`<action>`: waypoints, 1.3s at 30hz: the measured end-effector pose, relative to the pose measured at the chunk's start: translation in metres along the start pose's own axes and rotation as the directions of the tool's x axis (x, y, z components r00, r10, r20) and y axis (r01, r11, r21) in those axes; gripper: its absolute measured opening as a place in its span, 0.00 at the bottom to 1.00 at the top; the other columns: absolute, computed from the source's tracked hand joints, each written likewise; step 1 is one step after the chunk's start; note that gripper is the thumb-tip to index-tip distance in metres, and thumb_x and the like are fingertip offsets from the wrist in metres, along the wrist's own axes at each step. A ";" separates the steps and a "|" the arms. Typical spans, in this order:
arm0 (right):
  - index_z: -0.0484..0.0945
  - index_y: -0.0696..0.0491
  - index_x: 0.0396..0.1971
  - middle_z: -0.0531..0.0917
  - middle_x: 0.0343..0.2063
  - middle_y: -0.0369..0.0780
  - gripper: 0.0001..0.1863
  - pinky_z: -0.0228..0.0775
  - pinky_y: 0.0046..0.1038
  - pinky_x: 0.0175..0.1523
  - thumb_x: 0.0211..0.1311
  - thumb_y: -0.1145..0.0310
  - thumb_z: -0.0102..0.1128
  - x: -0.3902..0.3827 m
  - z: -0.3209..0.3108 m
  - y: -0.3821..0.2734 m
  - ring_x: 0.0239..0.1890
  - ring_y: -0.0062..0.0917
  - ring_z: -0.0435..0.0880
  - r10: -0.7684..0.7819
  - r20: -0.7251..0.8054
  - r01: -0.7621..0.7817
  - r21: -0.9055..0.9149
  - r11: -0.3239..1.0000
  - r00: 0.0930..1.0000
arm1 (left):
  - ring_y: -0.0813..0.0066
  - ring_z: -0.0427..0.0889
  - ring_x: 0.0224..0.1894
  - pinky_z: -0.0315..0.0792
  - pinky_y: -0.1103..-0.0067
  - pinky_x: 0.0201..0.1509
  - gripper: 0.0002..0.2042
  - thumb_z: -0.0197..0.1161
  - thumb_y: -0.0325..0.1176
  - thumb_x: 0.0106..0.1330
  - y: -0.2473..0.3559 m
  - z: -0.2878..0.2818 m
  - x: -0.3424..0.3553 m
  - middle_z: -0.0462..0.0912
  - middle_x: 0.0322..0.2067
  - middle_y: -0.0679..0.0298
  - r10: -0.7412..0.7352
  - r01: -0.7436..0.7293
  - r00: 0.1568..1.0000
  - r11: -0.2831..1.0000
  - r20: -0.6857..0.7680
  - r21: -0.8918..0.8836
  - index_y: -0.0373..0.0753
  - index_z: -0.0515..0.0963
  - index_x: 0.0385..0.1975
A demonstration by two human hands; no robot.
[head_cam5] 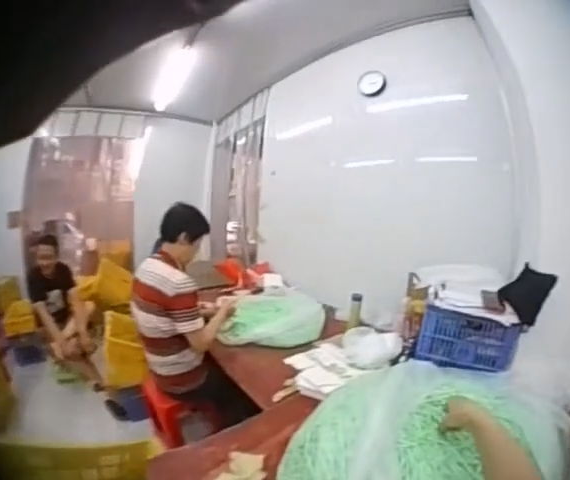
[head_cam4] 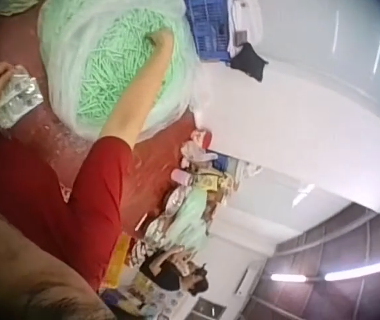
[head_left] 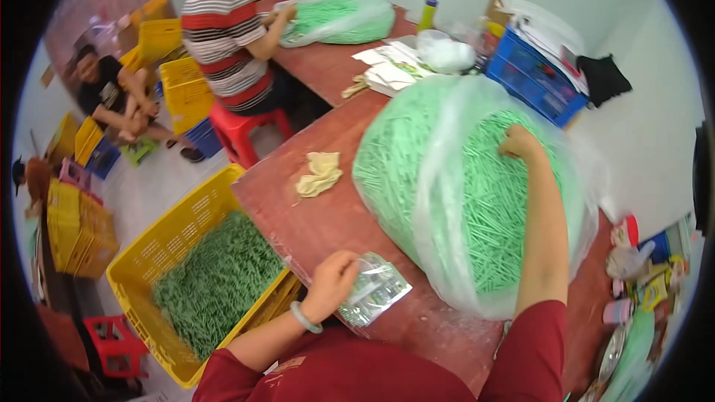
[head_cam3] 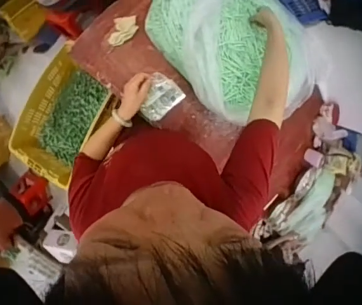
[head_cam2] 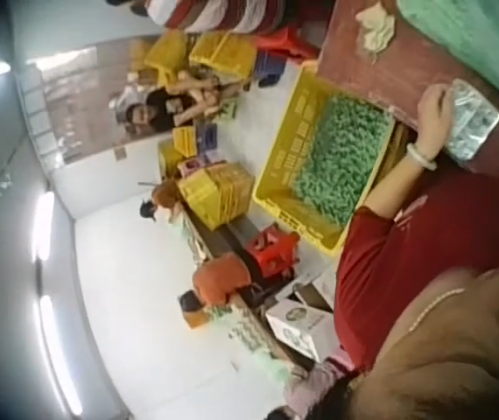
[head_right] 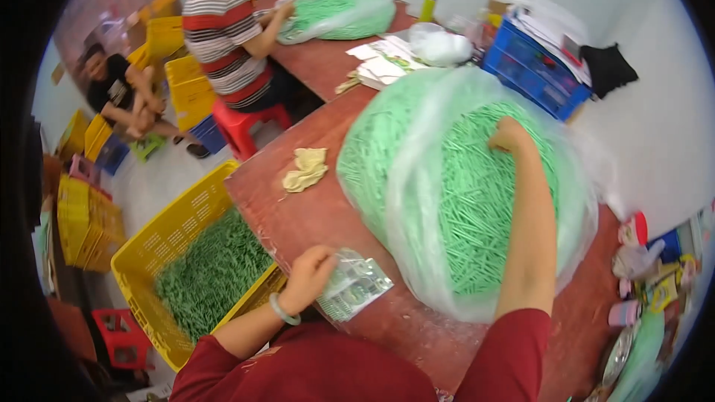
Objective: Packaging small green plastic items into transparent plastic packets.
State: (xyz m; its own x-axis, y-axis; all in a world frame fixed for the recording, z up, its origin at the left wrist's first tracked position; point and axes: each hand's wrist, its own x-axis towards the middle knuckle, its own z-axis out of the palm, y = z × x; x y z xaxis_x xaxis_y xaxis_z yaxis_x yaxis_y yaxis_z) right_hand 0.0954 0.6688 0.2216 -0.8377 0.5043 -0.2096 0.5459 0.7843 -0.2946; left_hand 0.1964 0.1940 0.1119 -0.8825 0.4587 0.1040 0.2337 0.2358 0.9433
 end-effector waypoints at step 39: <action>0.78 0.59 0.25 0.80 0.17 0.39 0.15 0.70 0.25 0.24 0.40 0.67 0.73 -0.056 -0.003 0.014 0.17 0.22 0.77 -0.062 -0.004 0.062 0.217 0.974 0.998 | 0.89 0.75 0.34 0.70 0.88 0.37 0.08 0.60 0.32 0.68 0.130 0.059 0.043 0.81 0.33 0.73 0.030 0.450 0.777 0.670 0.628 -0.590 0.34 0.79 0.40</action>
State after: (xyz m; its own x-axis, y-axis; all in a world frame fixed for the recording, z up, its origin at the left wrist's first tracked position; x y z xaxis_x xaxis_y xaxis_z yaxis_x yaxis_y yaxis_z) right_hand 0.1494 0.6522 0.2318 -0.8702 0.4560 -0.1867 0.4834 0.7168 -0.5026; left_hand 0.2125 0.2951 0.2208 -0.4223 0.9021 -0.0886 -0.4815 -0.1404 0.8651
